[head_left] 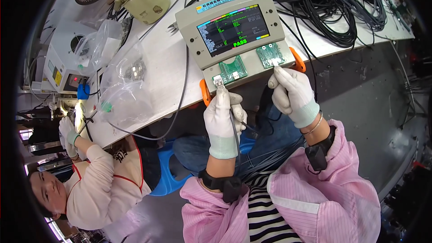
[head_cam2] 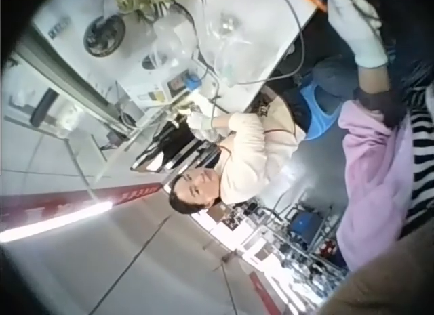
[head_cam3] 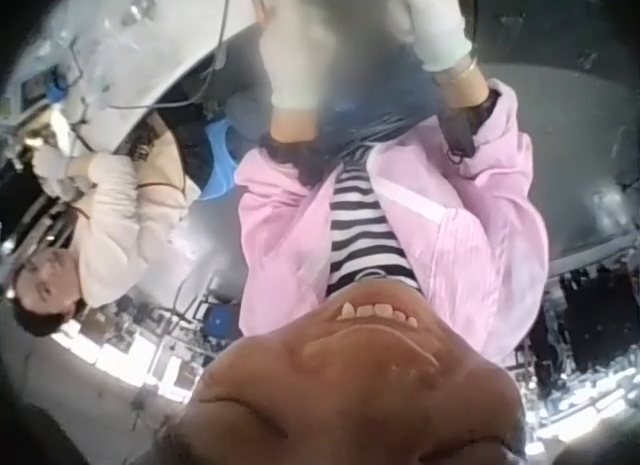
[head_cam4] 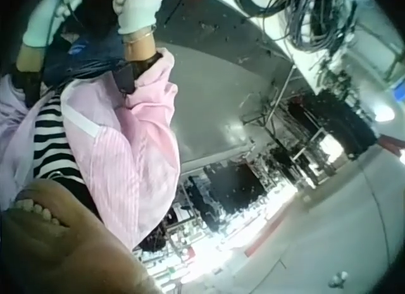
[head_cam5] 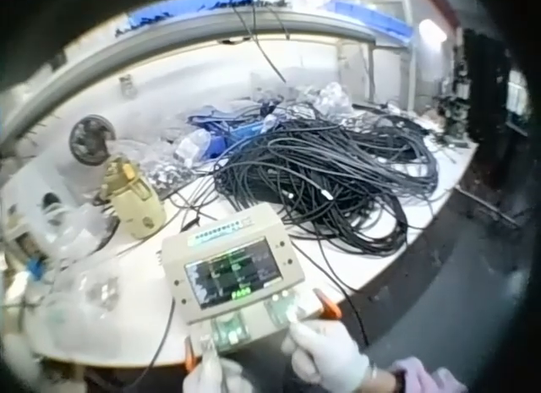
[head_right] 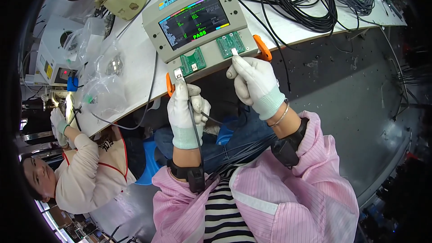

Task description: The person picks up a cable from a pile, inserts its connectors into a testing device, and removes it after the screen displays a result. They repeat this process with several more cables, coiling each one by hand after testing.

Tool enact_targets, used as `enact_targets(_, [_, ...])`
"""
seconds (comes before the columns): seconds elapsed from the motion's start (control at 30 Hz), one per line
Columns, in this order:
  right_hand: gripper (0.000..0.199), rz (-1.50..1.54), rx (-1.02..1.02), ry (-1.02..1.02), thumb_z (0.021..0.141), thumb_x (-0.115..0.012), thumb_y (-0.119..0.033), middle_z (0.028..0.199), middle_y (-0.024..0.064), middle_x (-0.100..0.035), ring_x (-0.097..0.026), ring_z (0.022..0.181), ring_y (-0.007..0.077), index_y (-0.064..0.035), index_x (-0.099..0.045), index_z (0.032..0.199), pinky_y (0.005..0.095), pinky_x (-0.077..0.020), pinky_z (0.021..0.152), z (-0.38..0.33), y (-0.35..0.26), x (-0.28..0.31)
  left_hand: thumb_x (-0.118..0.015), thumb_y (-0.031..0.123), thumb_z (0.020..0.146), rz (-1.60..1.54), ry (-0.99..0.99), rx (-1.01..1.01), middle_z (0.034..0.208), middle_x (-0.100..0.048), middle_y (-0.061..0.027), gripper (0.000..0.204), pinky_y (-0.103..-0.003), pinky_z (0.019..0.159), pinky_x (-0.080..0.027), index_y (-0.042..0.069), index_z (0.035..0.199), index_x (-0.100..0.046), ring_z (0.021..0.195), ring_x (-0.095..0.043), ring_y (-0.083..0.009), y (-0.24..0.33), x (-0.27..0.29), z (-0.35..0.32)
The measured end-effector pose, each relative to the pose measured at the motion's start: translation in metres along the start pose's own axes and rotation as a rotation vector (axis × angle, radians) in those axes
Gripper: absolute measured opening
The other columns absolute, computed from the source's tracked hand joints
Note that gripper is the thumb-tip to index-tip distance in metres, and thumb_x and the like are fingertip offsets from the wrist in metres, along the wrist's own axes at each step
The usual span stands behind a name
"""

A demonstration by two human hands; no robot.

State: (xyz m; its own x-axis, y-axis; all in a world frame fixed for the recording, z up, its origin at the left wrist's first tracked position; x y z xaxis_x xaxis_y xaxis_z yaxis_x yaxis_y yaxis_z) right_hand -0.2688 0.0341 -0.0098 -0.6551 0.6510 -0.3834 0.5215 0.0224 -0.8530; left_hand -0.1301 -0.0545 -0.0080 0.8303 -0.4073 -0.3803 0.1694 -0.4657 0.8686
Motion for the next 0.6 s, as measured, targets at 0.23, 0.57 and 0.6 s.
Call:
enact_targets(0.23, [0.035, -0.078, -0.004, -0.119, 0.094, -0.044, -0.031, 0.049, 0.0056, -0.051, -0.042, 0.033, 0.0105, -0.0003, -0.056, 0.083, 0.0207, -0.0325, 0.033, 0.002, -0.006, 0.002, -0.045, 0.037, 0.094, 0.09, -0.058, -0.021, 0.055, -0.049, -0.0043, 0.04, -0.022, 0.035, -0.037, -0.002, 0.087, -0.053, 0.036, -0.039, -0.0079, -0.001, 0.005, -0.004])
enact_targets(0.57, [0.041, 0.035, 0.048, -0.164, 0.096, -0.038, -0.033, 0.077, 0.0113, -0.061, -0.058, 0.062, 0.016, 0.0038, -0.054, 0.103, 0.0264, -0.0473, 0.058, 0.0, -0.005, 0.01, -0.05, 0.02, 0.091, 0.428, -0.215, -0.006, 0.073, -0.06, -0.0031, 0.025, -0.017, 0.047, -0.037, -0.001, 0.104, -0.057, 0.053, -0.048, -0.0036, -0.014, 0.048, -0.029])
enact_targets(0.6, [0.041, 0.039, 0.057, -0.166, 0.096, -0.038, -0.033, 0.077, 0.0113, -0.061, -0.058, 0.062, 0.016, 0.004, -0.054, 0.103, 0.0264, -0.0473, 0.059, 0.0, -0.005, 0.01, -0.05, 0.018, 0.091, 0.436, -0.217, 0.005, 0.073, -0.06, -0.0031, 0.025, -0.017, 0.047, -0.037, 0.0, 0.105, -0.057, 0.053, -0.048, -0.0034, -0.016, 0.05, -0.031])
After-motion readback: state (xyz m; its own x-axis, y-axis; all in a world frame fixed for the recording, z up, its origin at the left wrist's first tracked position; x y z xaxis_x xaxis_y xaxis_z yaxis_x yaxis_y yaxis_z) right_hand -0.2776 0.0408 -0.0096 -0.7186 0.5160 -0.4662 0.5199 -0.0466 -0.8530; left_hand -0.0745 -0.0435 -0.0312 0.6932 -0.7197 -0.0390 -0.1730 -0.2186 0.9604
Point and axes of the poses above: each hand's wrist, its own z-axis towards the middle knuckle, its own x-axis out of the back of the hand, y = z × x, the point moved 7 cm from there along z, towards the middle knuckle
